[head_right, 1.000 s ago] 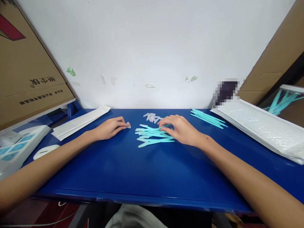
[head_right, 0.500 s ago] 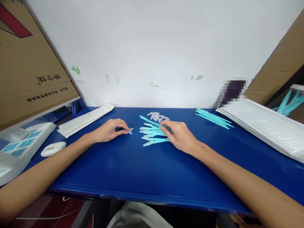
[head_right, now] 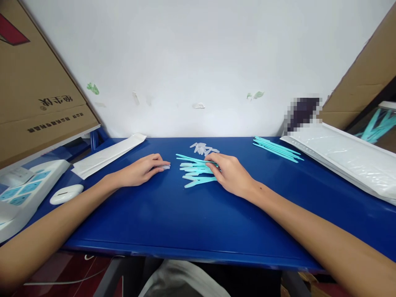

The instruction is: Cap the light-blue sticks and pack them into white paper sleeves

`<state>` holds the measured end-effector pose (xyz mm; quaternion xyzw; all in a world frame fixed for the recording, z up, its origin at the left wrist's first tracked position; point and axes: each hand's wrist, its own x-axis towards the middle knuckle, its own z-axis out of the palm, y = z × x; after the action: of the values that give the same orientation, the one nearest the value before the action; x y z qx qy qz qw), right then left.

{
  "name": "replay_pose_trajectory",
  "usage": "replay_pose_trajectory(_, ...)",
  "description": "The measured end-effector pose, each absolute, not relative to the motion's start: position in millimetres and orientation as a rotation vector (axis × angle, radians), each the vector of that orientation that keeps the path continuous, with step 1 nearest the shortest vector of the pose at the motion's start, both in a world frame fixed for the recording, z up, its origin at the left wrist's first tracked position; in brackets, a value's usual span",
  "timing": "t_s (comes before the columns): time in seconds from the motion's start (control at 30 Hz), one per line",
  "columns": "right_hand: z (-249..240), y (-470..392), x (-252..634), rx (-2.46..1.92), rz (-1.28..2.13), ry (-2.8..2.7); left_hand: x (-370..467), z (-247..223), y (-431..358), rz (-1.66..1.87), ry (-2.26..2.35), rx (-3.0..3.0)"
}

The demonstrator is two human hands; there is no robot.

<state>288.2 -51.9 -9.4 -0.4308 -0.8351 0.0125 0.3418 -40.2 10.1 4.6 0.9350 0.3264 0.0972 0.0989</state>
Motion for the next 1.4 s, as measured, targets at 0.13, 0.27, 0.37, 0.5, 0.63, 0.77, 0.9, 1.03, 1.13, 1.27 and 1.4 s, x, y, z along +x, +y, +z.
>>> replay_pose_trajectory(0.13,-9,-52,288,-1.116,0.049,-2.169,-38,8,8,0.306,0.965,2.698)
replay_pose_trajectory(0.27,-8,-53,287,-1.113,0.089,-2.195,-38,7,10,0.376,0.883,2.733)
replay_pose_trajectory(0.37,-7,-55,288,-1.153,0.128,-2.201,-36,5,9,0.469,0.832,2.711)
replay_pose_trajectory(0.5,-4,-60,284,-1.180,0.243,-2.180,-27,6,-1,0.760,0.913,2.422)
replay_pose_trajectory(0.63,2,-69,274,-1.199,0.390,-2.152,-8,5,-18,0.924,0.795,2.077)
replay_pose_trajectory(0.77,7,-79,263,-1.169,0.606,-2.050,10,0,-31,0.888,0.606,1.772)
replay_pose_trajectory(0.9,8,-84,254,-1.107,0.796,-1.952,22,0,-40,0.843,0.576,1.674)
replay_pose_trajectory(1.03,9,-88,245,-1.016,0.954,-1.878,29,2,-49,0.815,0.520,1.603)
replay_pose_trajectory(1.13,10,-90,240,-1.054,0.936,-1.904,31,1,-52,0.807,0.508,1.591)
replay_pose_trajectory(1.27,8,-92,240,-1.075,0.838,-1.906,30,-3,-48,0.795,0.526,1.573)
replay_pose_trajectory(1.4,7,-92,242,-1.068,0.700,-1.844,27,-6,-45,0.808,0.521,1.561)
